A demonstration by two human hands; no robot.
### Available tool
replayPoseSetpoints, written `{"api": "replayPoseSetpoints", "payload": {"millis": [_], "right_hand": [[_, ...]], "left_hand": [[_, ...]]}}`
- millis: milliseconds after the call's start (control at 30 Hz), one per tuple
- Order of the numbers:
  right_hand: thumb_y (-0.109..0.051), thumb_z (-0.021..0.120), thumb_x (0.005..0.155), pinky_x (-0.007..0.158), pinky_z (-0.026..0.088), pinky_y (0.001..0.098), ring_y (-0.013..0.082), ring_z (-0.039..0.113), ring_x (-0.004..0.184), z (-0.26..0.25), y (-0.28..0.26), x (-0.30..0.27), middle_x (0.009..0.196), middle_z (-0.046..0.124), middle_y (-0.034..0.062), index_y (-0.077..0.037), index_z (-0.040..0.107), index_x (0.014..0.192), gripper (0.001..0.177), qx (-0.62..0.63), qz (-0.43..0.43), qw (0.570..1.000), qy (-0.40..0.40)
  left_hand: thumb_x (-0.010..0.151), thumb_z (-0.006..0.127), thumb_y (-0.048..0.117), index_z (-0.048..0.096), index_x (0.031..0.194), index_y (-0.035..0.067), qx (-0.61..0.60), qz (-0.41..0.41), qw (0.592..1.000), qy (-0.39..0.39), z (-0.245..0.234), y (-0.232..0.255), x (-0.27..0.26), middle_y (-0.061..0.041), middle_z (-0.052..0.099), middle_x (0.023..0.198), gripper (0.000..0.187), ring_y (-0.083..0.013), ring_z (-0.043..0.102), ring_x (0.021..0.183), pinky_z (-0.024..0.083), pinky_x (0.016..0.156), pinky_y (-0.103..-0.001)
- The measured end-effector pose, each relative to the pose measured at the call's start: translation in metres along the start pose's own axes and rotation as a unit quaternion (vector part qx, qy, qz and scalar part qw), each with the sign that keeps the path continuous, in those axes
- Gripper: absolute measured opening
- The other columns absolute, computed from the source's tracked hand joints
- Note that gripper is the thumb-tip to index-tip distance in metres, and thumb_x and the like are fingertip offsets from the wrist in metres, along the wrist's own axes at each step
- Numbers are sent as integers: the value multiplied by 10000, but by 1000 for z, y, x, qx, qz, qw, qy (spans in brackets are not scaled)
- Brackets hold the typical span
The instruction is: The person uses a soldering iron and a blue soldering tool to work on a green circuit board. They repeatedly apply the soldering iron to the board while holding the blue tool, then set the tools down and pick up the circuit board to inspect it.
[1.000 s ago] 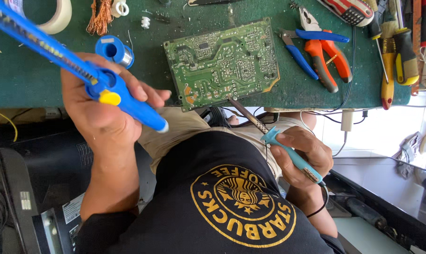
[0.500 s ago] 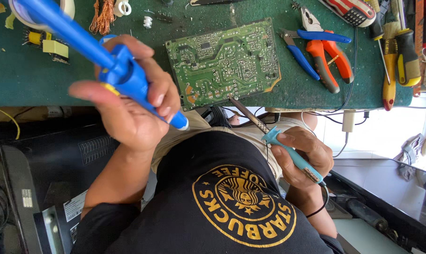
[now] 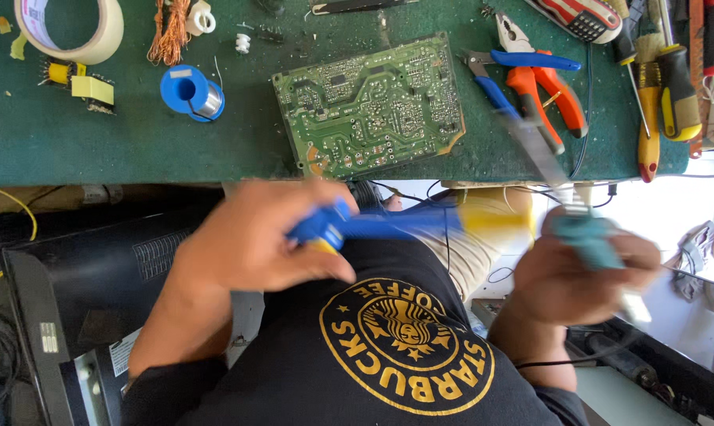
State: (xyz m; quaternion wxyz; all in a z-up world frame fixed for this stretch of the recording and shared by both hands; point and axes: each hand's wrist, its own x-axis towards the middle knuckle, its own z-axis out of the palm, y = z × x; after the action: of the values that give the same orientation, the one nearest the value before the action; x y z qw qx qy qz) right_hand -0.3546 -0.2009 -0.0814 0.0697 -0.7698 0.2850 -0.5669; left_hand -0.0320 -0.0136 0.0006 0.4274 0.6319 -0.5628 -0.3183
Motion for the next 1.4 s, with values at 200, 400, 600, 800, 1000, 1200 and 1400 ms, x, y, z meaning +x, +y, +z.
{"api": "replayPoseSetpoints", "payload": {"millis": [200,400,600,800,1000,1200,1400], "right_hand": [[-569,560,1122,851,574,439,229,579,657,24,-48,22,696,522,74,-163,420,1094,431,369,124,921,-1],[-444,558,1147,804,656,399,266,722,796,31,-82,32,952,689,114,-97,548,1185,349,440,40,870,-220],[-398,676,1095,842,621,465,282,731,781,31,-46,17,960,713,108,-101,552,1106,322,482,110,861,-116],[-477,814,979,678,462,338,202,563,707,10,1,-1,808,538,110,-74,444,1039,550,270,176,946,27],[-179,666,1022,738,575,401,324,667,705,25,-42,-11,798,643,188,-11,550,1024,203,304,163,924,-165],[-189,689,1019,745,551,413,312,637,688,28,-46,-11,813,648,171,-1,594,1031,211,285,171,923,-195],[-178,715,1001,758,563,393,308,669,734,32,-46,-15,817,667,149,-17,624,1027,188,288,202,916,-194]], "left_hand": [[705,617,933,382,1560,77,251,-94,909,-319,58,24,14,-158,696,747,1232,-428,726,675,516,460,-585],[789,824,691,743,992,124,199,17,950,-240,93,39,22,-137,801,825,608,-399,777,820,564,618,-561],[766,791,759,509,1091,9,165,61,958,-228,82,13,14,-127,719,786,865,-436,727,711,519,490,-575],[826,848,701,707,1144,201,233,-156,958,62,43,-40,-24,-105,708,1072,609,-355,725,929,553,787,-482],[855,1000,361,589,1242,72,195,-100,946,239,36,-67,-22,-93,706,1172,635,-342,695,1051,534,872,-463],[851,1006,363,581,1192,115,142,-150,946,251,35,-72,-23,-17,705,948,599,-261,679,786,536,750,-417],[844,1013,378,584,1176,124,128,-161,946,251,33,-72,-22,8,684,904,599,-231,656,744,527,731,-407]]}}
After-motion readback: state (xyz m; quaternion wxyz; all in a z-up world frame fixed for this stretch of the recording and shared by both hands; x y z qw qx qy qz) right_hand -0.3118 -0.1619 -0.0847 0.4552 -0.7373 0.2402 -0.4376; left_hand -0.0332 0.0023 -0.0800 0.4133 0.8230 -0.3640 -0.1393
